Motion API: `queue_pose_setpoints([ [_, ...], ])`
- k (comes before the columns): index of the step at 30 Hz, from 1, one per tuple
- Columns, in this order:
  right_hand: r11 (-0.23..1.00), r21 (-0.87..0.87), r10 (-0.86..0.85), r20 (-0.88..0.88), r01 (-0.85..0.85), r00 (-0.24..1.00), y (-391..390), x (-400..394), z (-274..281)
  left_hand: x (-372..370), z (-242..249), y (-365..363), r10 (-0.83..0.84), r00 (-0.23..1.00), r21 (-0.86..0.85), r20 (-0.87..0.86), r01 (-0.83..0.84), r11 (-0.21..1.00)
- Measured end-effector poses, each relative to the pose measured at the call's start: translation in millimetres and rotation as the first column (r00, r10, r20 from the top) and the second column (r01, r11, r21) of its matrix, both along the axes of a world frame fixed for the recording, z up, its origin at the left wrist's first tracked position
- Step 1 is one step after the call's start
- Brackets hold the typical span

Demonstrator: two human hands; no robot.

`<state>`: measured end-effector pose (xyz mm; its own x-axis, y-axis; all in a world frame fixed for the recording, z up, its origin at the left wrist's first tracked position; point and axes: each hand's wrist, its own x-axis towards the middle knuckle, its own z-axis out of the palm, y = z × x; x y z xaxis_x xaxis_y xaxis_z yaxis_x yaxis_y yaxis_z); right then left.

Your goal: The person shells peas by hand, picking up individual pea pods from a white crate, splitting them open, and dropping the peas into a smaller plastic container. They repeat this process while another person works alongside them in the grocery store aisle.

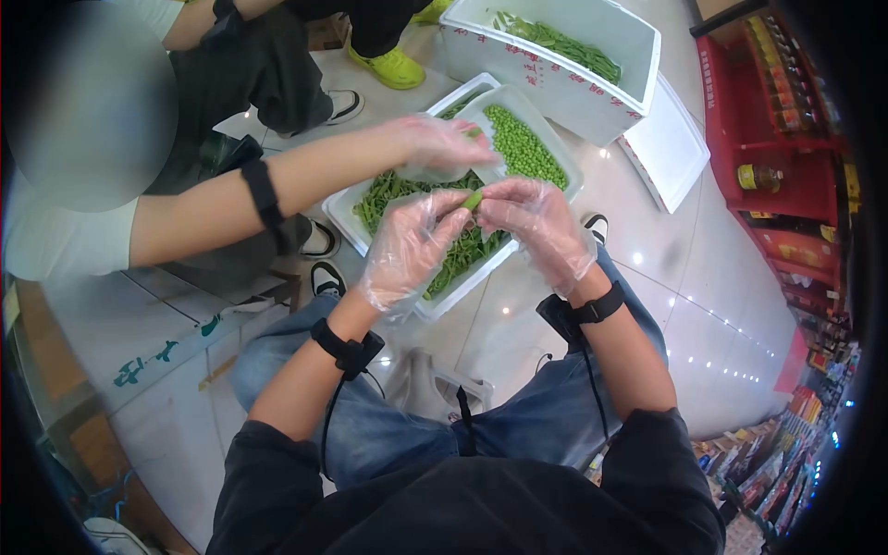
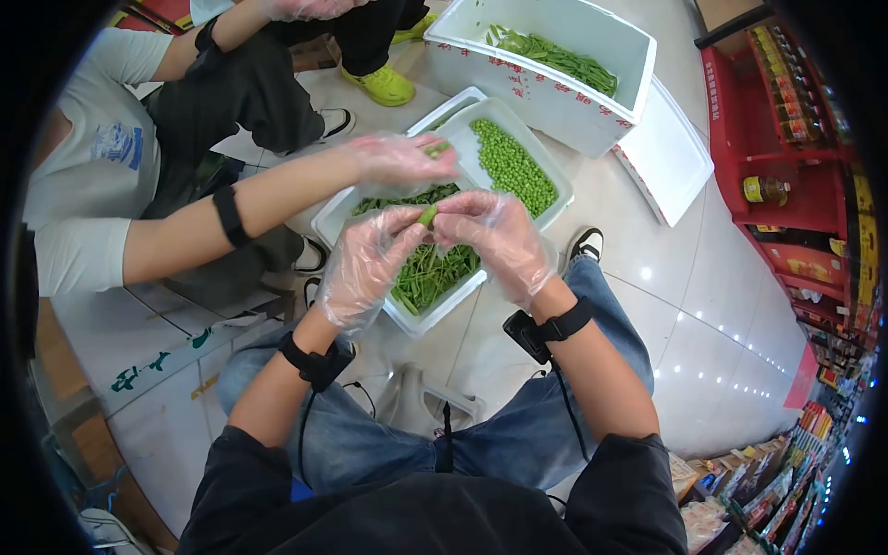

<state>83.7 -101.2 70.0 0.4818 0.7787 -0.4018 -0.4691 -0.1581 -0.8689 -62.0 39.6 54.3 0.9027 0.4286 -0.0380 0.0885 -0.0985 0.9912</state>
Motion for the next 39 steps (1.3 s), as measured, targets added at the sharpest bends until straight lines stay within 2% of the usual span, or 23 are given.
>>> queue_pose_setpoints([
  [3,1.000,-0.027,0.013,0.085,-0.011,0.996,-4,-1,1,-1,-4,-1,-0.047,0.999,0.085,0.000,0.047,0.995],
  [10,1.000,-0.016,-0.014,0.019,0.014,1.000,-10,-3,-3,-1,-2,-7,-0.045,0.998,0.217,-0.041,0.053,0.975],
  [12,0.995,-0.074,-0.061,0.005,0.061,0.998,-9,-5,-4,-1,-10,-10,-0.025,1.000,0.330,-0.001,0.024,0.944],
  [13,0.995,-0.079,-0.059,0.001,0.059,0.998,-9,-6,-8,-1,-15,-10,-0.023,1.000,0.325,-0.005,0.023,0.946],
  [15,0.987,-0.111,-0.115,-0.011,0.114,0.993,-9,-9,-21,2,-23,-9,-0.076,0.993,0.509,0.092,0.018,0.861],
  [16,0.985,-0.127,-0.120,-0.017,0.117,0.993,-9,-12,-26,3,-27,-8,-0.079,0.993,0.495,0.086,0.026,0.868],
  [18,0.960,-0.215,-0.167,0.064,0.177,0.984,-11,-22,-37,1,-37,-12,-0.137,0.988,0.487,-0.075,0.156,0.859],
  [19,0.949,-0.235,-0.201,0.068,0.212,0.977,-10,-24,-45,1,-43,-15,-0.133,0.990,0.383,-0.055,0.144,0.912],
  [20,0.945,-0.248,-0.201,0.067,0.211,0.977,-12,-24,-52,1,-46,-17,-0.134,0.989,0.371,-0.056,0.146,0.917],
  [22,0.914,-0.337,-0.219,0.055,0.225,0.974,-13,-27,-63,-1,-49,-19,-0.185,0.958,0.275,-0.219,0.242,0.931],
  [23,0.909,-0.347,-0.215,0.084,0.231,0.973,-13,-28,-67,-3,-52,-19,-0.215,0.948,0.200,-0.233,0.263,0.944],
  [26,0.903,-0.347,-0.246,0.061,0.252,0.967,-17,-30,-77,-1,-58,-21,-0.247,0.924,0.134,-0.292,0.296,0.946],
  [33,0.921,-0.347,-0.169,0.051,0.176,0.984,-21,-30,-74,-1,-76,-22,-0.245,0.903,-0.010,-0.353,0.259,0.966],
  [36,0.924,-0.353,-0.141,0.048,0.149,0.989,-20,-31,-72,-2,-75,-20,-0.242,0.896,-0.112,-0.374,0.215,0.970],
  [38,0.932,-0.336,-0.135,0.033,0.138,0.990,-19,-31,-71,-4,-74,-20,-0.211,0.903,-0.246,-0.375,0.123,0.962],
  [39,0.932,-0.337,-0.132,0.031,0.134,0.991,-18,-31,-70,-4,-76,-19,-0.208,0.903,-0.247,-0.376,0.119,0.962],
])
